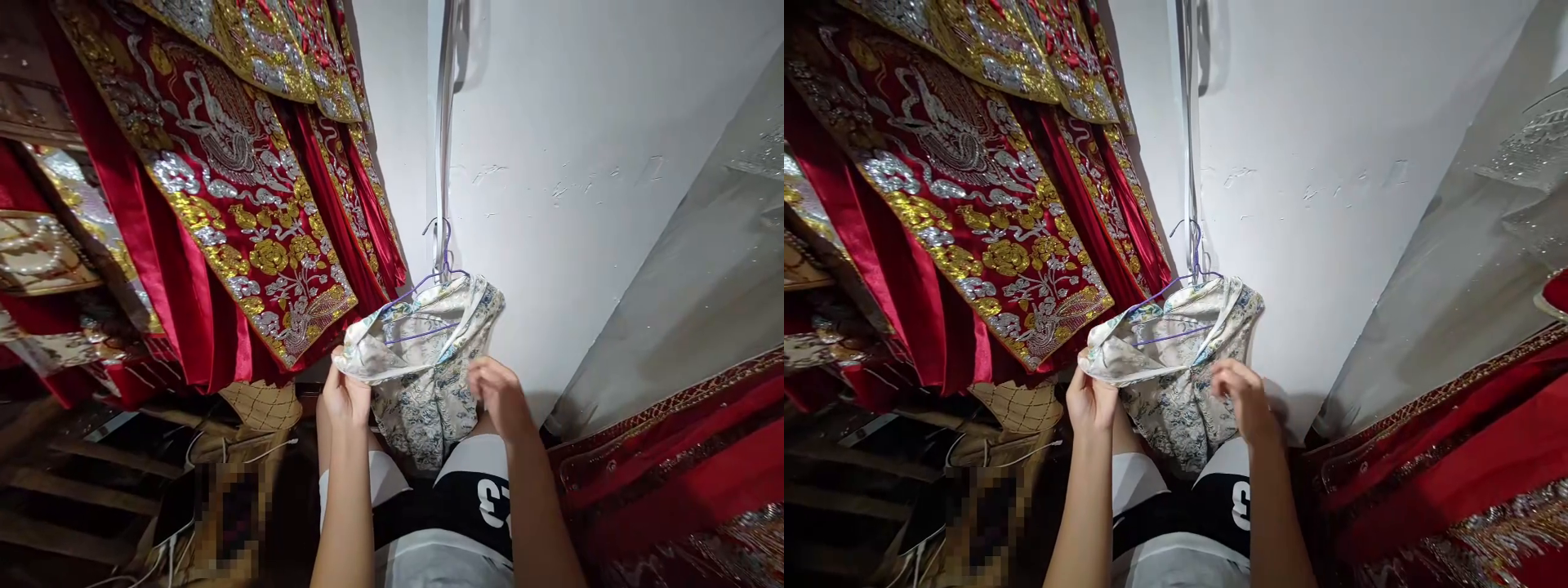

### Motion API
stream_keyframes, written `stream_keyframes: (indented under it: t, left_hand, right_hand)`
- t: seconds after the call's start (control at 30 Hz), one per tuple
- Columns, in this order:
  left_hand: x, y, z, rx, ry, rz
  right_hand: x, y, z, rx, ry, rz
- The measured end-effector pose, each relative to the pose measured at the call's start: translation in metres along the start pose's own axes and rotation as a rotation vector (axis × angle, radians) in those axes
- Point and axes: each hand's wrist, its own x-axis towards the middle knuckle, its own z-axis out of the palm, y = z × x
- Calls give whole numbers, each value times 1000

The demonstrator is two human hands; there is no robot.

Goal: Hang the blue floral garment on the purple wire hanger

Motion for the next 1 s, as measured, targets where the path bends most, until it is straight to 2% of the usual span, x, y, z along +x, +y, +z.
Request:
stream_keyframes:
  t: [0.1, 0.2, 0.27, 0.4, 0.53, 0.63, 0.7, 0.73, 0.77, 0.9, 0.93, 1.0]
  left_hand:
    - [-20, -10, 15, 74, 3, -29]
    - [-33, -13, 27, 166, -40, -25]
    - [-36, -8, 31, 236, -89, 63]
    - [-37, 5, 35, 360, -149, 369]
    - [-44, 12, 39, 575, -138, 456]
    - [-47, 13, 38, 900, -47, 603]
    - [-44, 14, 34, 954, 64, 680]
    - [-41, 13, 32, 897, 116, 662]
    - [-37, 13, 29, 803, 148, 587]
    - [-19, 4, 16, 504, 114, -23]
    - [-17, 2, 13, 475, 111, -141]
    - [-16, -5, 10, 440, 125, -236]
  right_hand:
    - [2, 14, 40, -283, -66, -55]
    - [-2, 22, 75, -320, -184, -112]
    - [-5, 22, 88, -295, -209, -155]
    - [-9, 16, 95, -330, -253, -213]
    - [-13, 14, 95, -438, -324, -191]
    - [-16, 11, 98, -509, -400, -140]
    - [-18, 8, 99, -541, -441, -98]
    - [-19, 6, 99, -548, -458, -81]
    - [-20, 5, 99, -547, -477, -67]
    - [-20, 7, 94, -544, -533, -13]
    - [-20, 9, 92, -555, -537, 13]
    - [-18, 14, 88, -572, -537, 85]
